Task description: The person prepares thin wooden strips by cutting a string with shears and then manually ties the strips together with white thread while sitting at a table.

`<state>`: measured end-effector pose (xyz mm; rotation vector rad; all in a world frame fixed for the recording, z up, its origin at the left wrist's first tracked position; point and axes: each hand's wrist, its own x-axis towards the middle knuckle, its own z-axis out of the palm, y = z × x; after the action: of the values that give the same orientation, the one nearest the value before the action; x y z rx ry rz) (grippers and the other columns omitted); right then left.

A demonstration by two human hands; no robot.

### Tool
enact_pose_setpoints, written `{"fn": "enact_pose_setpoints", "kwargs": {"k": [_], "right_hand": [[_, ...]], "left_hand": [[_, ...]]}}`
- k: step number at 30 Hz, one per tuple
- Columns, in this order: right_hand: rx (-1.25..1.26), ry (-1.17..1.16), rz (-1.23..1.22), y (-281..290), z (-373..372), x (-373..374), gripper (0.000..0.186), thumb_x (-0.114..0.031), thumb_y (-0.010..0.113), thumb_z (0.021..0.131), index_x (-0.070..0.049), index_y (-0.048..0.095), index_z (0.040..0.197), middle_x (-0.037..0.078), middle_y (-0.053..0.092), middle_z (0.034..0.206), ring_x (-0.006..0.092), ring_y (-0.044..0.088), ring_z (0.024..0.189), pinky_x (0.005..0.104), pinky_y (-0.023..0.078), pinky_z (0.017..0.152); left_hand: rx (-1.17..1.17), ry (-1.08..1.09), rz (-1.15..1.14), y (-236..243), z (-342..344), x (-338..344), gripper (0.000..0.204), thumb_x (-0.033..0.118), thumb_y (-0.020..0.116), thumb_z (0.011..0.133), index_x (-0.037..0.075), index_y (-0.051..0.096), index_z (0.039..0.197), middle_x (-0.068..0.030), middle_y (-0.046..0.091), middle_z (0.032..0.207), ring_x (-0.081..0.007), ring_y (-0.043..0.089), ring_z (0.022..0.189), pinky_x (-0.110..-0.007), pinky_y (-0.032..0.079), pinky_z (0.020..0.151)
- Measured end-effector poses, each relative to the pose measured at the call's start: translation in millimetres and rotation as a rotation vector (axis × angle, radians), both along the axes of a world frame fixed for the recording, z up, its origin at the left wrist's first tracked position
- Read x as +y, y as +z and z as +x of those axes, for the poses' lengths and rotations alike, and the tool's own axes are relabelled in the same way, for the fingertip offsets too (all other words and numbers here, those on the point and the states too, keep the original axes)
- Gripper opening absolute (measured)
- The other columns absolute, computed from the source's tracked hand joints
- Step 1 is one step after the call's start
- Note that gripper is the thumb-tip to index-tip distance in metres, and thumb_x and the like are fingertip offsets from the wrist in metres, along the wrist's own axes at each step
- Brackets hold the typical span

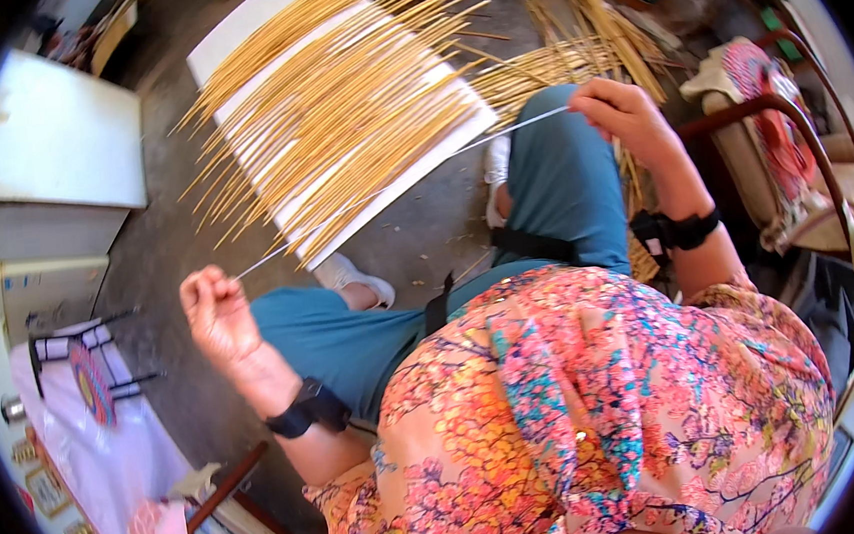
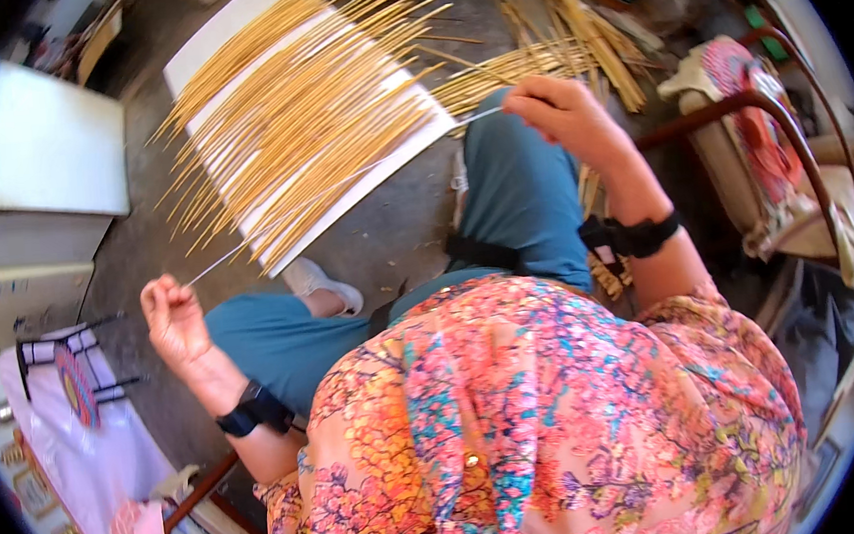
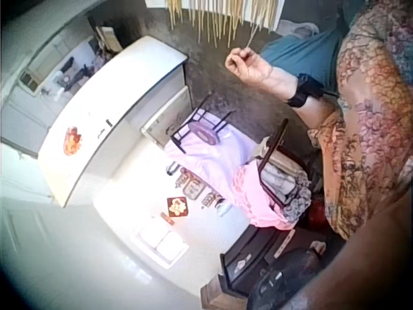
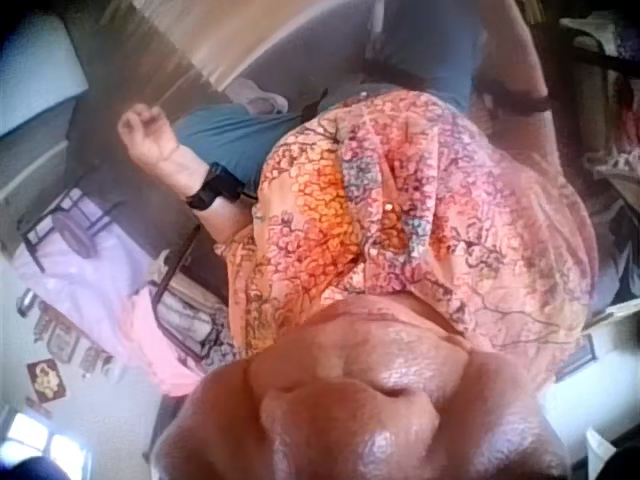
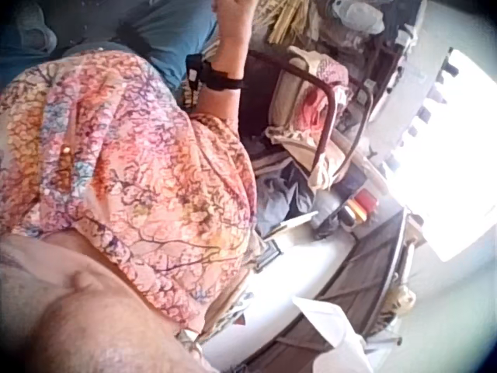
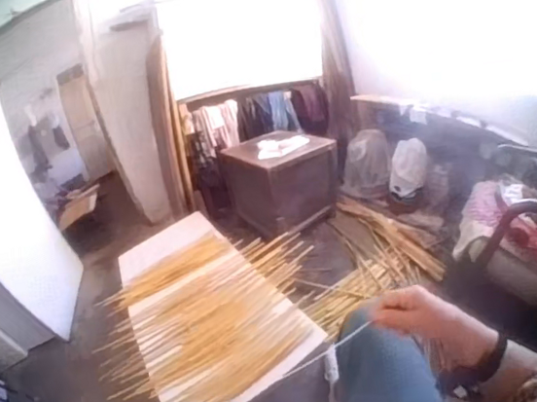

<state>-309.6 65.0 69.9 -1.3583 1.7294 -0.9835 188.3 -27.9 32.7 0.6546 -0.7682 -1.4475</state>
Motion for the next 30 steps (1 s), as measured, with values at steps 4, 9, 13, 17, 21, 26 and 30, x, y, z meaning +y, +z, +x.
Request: {"fn": "enact_pose_setpoints", "kwargs": {"k": [4, 9, 13, 17, 21, 26, 30], "right_hand": [[-0.272, -0.045, -0.078, -9, 0, -2, 0.012, -0.015, 0.06, 0.087, -0.004, 0.062, 0.086, -0.003, 0.054, 0.068, 0.004, 0.048, 0.056, 0.0177, 0.039, 0.051], [-0.583, -0.239, -0.141, -16, 3, -1, 0.01, -0.014, 0.067, 0.082, -0.005, 0.062, 0.083, 0.0, 0.058, 0.068, 0.0073, 0.054, 0.057, 0.0201, 0.044, 0.052], [-0.865, -0.305, -0.226, -24, -1, -1, 0.005, -0.008, 0.064, 0.083, -0.005, 0.061, 0.081, 0.003, 0.06, 0.07, 0.0088, 0.056, 0.057, 0.0209, 0.047, 0.052], [-1.119, -0.235, -0.305, -22, -6, -2, 0.008, -0.011, 0.058, 0.089, -0.004, 0.058, 0.085, 0.01, 0.063, 0.087, 0.0085, 0.056, 0.06, 0.0202, 0.047, 0.052], [-1.28, -0.2, -0.31, -22, -14, -2, 0.011, -0.014, 0.054, 0.092, -0.004, 0.057, 0.089, 0.011, 0.062, 0.088, 0.0081, 0.053, 0.061, 0.0194, 0.044, 0.051], [-1.469, -0.11, -0.354, -19, -16, -3, 0.013, -0.017, 0.053, 0.093, -0.005, 0.054, 0.088, 0.006, 0.054, 0.081, 0.0058, 0.043, 0.054, 0.0186, 0.036, 0.048], [-1.411, -0.204, -0.375, -18, -21, 0, 0.015, -0.018, 0.054, 0.093, -0.007, 0.052, 0.083, 0.003, 0.051, 0.076, 0.0051, 0.038, 0.05, 0.0186, 0.032, 0.046]], "left_hand": [[0.032, 0.01, 0.038, -3, 3, 3, 0.007, 0.006, 0.057, 0.088, 0.002, 0.06, 0.093, -0.0113, 0.06, 0.089, -0.0118, 0.055, 0.072, -0.024, 0.046, 0.064], [0.088, 0.042, 0.11, -6, -3, 13, 0.009, 0.006, 0.058, 0.087, 0.003, 0.062, 0.095, -0.0121, 0.061, 0.089, -0.0126, 0.056, 0.073, -0.024, 0.046, 0.063], [0.094, -0.01, 0.104, -6, -13, 21, 0.006, 0.005, 0.057, 0.087, 0.004, 0.06, 0.093, -0.0112, 0.06, 0.086, -0.0124, 0.052, 0.067, -0.025, 0.044, 0.061], [0.056, -0.009, 0.119, 1, -23, 27, 0.004, 0.005, 0.056, 0.087, 0.005, 0.058, 0.09, -0.0096, 0.06, 0.082, -0.0115, 0.052, 0.065, -0.026, 0.043, 0.061], [0.041, -0.044, 0.138, 1, -33, 32, 0.005, 0.005, 0.056, 0.086, 0.004, 0.057, 0.091, -0.0096, 0.059, 0.082, -0.0119, 0.049, 0.063, -0.026, 0.041, 0.06], [-0.031, -0.008, 0.149, 0, -47, 42, 0.005, 0.004, 0.056, 0.085, 0.003, 0.056, 0.09, -0.0096, 0.057, 0.079, -0.0116, 0.047, 0.062, -0.025, 0.039, 0.057], [-0.02, 0.039, 0.103, 2, -64, 40, 0.003, 0.0, 0.054, 0.083, 0.001, 0.054, 0.086, -0.0097, 0.056, 0.074, -0.011, 0.046, 0.058, -0.024, 0.039, 0.054]]}}
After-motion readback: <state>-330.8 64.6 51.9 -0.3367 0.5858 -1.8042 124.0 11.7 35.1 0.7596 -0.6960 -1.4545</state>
